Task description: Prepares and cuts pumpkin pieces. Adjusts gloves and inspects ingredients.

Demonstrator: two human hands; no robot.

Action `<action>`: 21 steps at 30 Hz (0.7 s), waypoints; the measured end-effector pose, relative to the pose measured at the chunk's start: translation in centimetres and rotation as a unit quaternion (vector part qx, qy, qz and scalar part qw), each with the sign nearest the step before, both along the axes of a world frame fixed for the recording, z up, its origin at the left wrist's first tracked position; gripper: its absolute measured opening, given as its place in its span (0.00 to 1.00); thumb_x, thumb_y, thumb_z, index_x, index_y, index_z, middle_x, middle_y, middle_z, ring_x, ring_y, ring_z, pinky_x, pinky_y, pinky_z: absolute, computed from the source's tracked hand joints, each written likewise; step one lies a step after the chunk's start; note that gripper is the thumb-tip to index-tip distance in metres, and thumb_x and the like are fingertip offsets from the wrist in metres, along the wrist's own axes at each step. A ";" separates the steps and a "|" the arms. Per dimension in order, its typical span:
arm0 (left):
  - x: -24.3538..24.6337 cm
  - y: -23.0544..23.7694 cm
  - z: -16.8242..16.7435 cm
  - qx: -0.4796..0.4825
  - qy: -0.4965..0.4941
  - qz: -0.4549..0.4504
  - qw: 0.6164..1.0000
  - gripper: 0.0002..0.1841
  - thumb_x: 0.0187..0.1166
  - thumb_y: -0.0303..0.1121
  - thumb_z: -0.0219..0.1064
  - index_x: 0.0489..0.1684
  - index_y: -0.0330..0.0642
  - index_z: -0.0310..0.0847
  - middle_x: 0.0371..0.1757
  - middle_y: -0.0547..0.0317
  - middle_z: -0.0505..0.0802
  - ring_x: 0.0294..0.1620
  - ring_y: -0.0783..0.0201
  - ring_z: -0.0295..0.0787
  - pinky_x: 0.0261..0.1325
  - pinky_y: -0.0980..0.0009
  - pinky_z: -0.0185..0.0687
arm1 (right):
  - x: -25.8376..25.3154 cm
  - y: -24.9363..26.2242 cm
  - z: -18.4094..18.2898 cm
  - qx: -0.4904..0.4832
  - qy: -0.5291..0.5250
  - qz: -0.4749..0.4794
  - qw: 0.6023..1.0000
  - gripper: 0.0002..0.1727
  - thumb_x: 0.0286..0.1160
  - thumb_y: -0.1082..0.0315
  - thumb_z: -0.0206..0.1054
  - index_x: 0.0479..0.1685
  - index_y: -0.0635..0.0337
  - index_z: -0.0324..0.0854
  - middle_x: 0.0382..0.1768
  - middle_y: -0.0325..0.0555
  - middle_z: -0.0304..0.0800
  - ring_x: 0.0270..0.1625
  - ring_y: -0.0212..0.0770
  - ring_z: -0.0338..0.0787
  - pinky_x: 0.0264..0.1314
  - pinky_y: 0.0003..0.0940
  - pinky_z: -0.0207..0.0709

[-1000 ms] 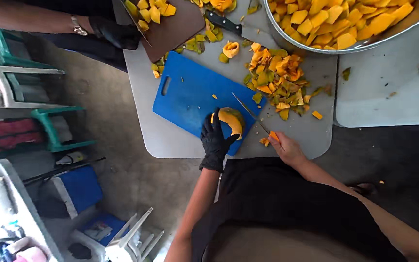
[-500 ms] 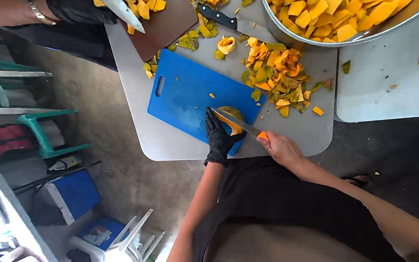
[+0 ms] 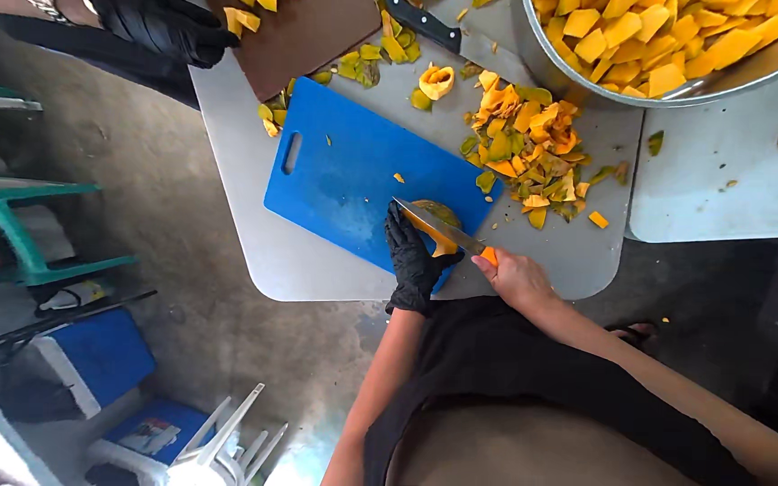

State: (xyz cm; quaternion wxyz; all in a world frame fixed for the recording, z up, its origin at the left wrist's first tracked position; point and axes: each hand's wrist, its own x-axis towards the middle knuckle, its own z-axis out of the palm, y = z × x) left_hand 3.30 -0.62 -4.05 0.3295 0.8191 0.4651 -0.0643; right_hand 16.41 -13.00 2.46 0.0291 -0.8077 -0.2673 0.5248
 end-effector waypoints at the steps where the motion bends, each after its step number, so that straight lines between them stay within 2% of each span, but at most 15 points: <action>1: 0.0 0.0 -0.1 0.005 -0.005 -0.002 1.000 0.81 0.33 0.50 0.95 0.91 0.21 0.37 0.94 0.26 0.40 0.96 0.36 0.35 0.94 0.50 0.37 | 0.0 1.0 0.2 -0.007 0.010 -0.016 1.000 0.37 0.92 0.41 0.48 0.62 0.74 0.79 0.50 0.70 0.90 0.60 0.68 0.90 0.61 0.63 0.78; 6: 0.1 0.3 0.1 0.006 0.008 0.006 1.000 0.78 0.36 0.45 0.95 0.91 0.22 0.37 0.94 0.29 0.38 0.96 0.38 0.36 0.93 0.49 0.43 | 0.1 4.9 0.0 -0.005 0.024 -0.024 0.999 0.40 0.90 0.37 0.45 0.62 0.71 0.80 0.51 0.68 0.90 0.61 0.65 0.90 0.61 0.62 0.80; 10: 0.4 0.1 0.3 -0.005 0.017 0.015 1.000 0.81 0.35 0.47 0.95 0.92 0.24 0.32 0.94 0.29 0.37 0.96 0.38 0.33 0.94 0.51 0.38 | 0.4 4.0 0.5 -0.008 0.035 -0.033 0.999 0.40 0.90 0.37 0.45 0.59 0.71 0.82 0.50 0.67 0.90 0.61 0.64 0.90 0.61 0.61 0.79; 13: 0.6 0.3 0.5 -0.018 0.023 0.020 0.999 0.81 0.35 0.43 0.96 0.92 0.22 0.31 0.94 0.27 0.35 0.96 0.37 0.32 0.94 0.50 0.39 | 0.4 4.1 0.1 -0.019 0.028 -0.021 0.999 0.40 0.89 0.36 0.46 0.59 0.70 0.81 0.51 0.66 0.91 0.61 0.64 0.91 0.61 0.60 0.80; 17: 0.4 0.4 0.4 -0.007 0.027 0.011 1.000 0.78 0.37 0.43 0.95 0.92 0.23 0.35 0.94 0.29 0.35 0.96 0.35 0.34 0.92 0.47 0.44 | 0.3 4.4 0.3 -0.009 0.013 -0.027 1.000 0.40 0.89 0.35 0.46 0.55 0.69 0.83 0.47 0.65 0.91 0.58 0.63 0.92 0.57 0.60 0.82; 19: 0.4 0.3 0.4 -0.001 0.026 0.014 1.000 0.77 0.37 0.45 0.95 0.91 0.24 0.38 0.95 0.30 0.36 0.96 0.37 0.35 0.92 0.48 0.45 | 0.4 4.0 1.0 -0.011 0.019 -0.038 0.999 0.40 0.89 0.35 0.45 0.55 0.69 0.84 0.48 0.65 0.91 0.58 0.63 0.92 0.57 0.61 0.81; 21: 0.7 0.5 0.5 -0.002 0.031 0.019 0.999 0.79 0.35 0.46 0.96 0.92 0.23 0.37 0.94 0.29 0.37 0.96 0.37 0.35 0.93 0.49 0.43 | 0.6 3.1 1.2 -0.015 0.026 -0.037 0.999 0.40 0.90 0.36 0.45 0.57 0.69 0.84 0.50 0.66 0.91 0.60 0.64 0.91 0.60 0.62 0.80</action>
